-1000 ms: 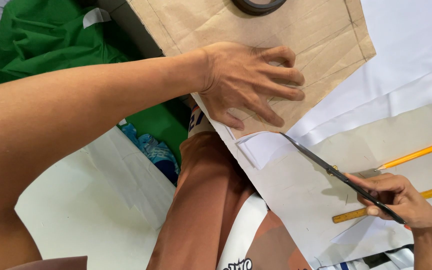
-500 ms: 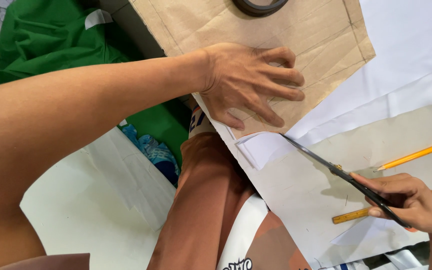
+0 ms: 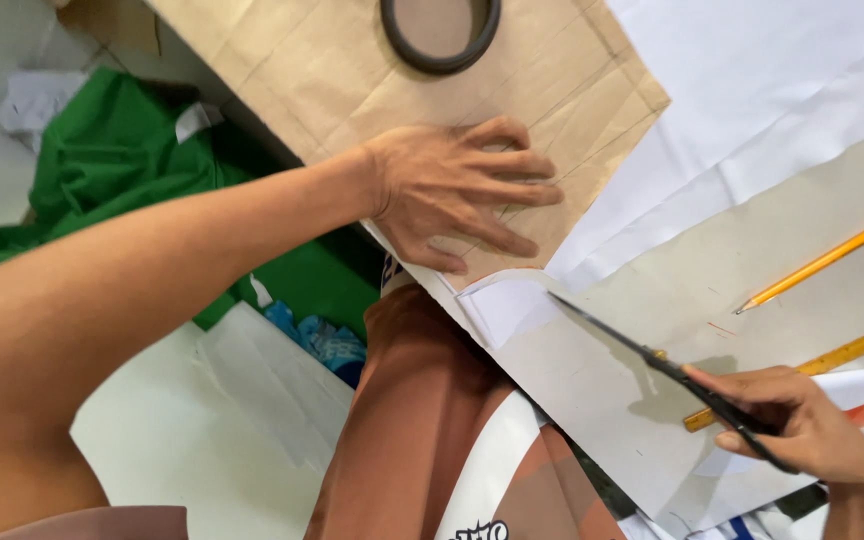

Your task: Cutting fabric pieces using a paper pattern and scissors, followed by marking lines with a ruler and pencil.

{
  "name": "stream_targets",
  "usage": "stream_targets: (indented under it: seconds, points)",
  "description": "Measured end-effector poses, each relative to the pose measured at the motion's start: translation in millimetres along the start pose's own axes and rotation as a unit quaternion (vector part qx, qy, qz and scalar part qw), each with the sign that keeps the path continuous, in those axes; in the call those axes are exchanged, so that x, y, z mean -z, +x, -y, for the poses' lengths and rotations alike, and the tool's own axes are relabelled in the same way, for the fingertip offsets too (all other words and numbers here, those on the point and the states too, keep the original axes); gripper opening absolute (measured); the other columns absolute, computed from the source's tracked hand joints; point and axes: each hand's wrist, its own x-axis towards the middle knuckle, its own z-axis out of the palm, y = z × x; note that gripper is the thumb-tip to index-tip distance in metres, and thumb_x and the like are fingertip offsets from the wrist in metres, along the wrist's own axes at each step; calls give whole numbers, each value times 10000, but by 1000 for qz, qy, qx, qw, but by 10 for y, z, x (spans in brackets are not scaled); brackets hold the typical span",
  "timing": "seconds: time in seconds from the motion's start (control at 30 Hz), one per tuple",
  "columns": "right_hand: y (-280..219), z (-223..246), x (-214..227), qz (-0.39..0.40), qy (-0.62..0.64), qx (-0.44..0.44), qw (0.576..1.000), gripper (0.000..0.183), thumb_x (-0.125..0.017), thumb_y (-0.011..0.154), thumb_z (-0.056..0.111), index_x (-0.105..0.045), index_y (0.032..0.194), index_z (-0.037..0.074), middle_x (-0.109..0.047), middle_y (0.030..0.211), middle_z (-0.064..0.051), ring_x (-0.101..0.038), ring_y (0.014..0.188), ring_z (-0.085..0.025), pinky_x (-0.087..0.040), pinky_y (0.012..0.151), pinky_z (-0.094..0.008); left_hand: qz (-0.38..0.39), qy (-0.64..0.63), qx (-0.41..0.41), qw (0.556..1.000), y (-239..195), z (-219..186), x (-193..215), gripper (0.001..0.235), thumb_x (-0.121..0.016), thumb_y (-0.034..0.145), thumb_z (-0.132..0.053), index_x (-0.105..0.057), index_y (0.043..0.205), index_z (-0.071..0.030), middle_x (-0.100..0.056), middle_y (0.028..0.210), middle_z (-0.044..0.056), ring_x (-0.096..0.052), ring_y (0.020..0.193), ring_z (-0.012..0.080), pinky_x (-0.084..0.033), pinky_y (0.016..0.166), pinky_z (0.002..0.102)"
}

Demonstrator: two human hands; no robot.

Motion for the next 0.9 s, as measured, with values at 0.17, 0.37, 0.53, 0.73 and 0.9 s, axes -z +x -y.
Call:
stream_targets:
  seconds: [0.17, 0.37, 0.53, 0.73, 0.9]
  points:
    - [-225, -249, -723, -58, 91, 41, 993, 740, -954, 587, 62, -759, 1300, 17, -807, 1124, -86, -657, 897, -163, -517, 752, -301, 48, 25, 17, 998, 37, -38, 36, 538, -607, 908, -489, -613, 1368, -210, -514, 1419, 239, -499, 1285, 420, -375, 1005, 576]
    - [-454, -266, -1936, -185, 354, 49, 916, 790, -836, 680, -11, -585, 1424, -102, -464, 650, -70, -390, 556, -177, -309, 504, -295, 60, 1, 28, 998, 100, -39, 53, 500, -510, 989, -477, -606, 1386, -189, -514, 1451, 249, -523, 1305, 430, -383, 1035, 590]
    - [-345, 5, -2807, -248, 475, 74, 841, 775, -792, 740, 6, -543, 1474, -16, -648, 715, -170, -327, 339, -60, -247, 276, -169, 126, 17, 33, 991, 147, -47, 89, 552, -470, 995, -509, -533, 1458, -216, -481, 1488, 236, -487, 1356, 412, -385, 1055, 582]
    - [-156, 645, -3318, -374, 496, -28, 783, 638, -553, 864, -102, -541, 1493, 7, -549, 611, -186, -297, 347, -118, -203, 298, -240, 175, 44, 64, 982, 196, -61, 123, 602, -487, 981, -587, -491, 1513, -306, -420, 1587, 190, -434, 1429, 417, -353, 1102, 595]
    - [46, 962, -3560, -429, 510, 101, 739, 637, -558, 898, -1, -450, 1526, 5, -494, 560, -116, -290, 389, -113, -271, 305, -242, 205, 66, 71, 974, 297, -114, 227, 606, -584, 918, -533, -475, 1458, -280, -417, 1514, 164, -392, 1400, 373, -335, 1078, 531]
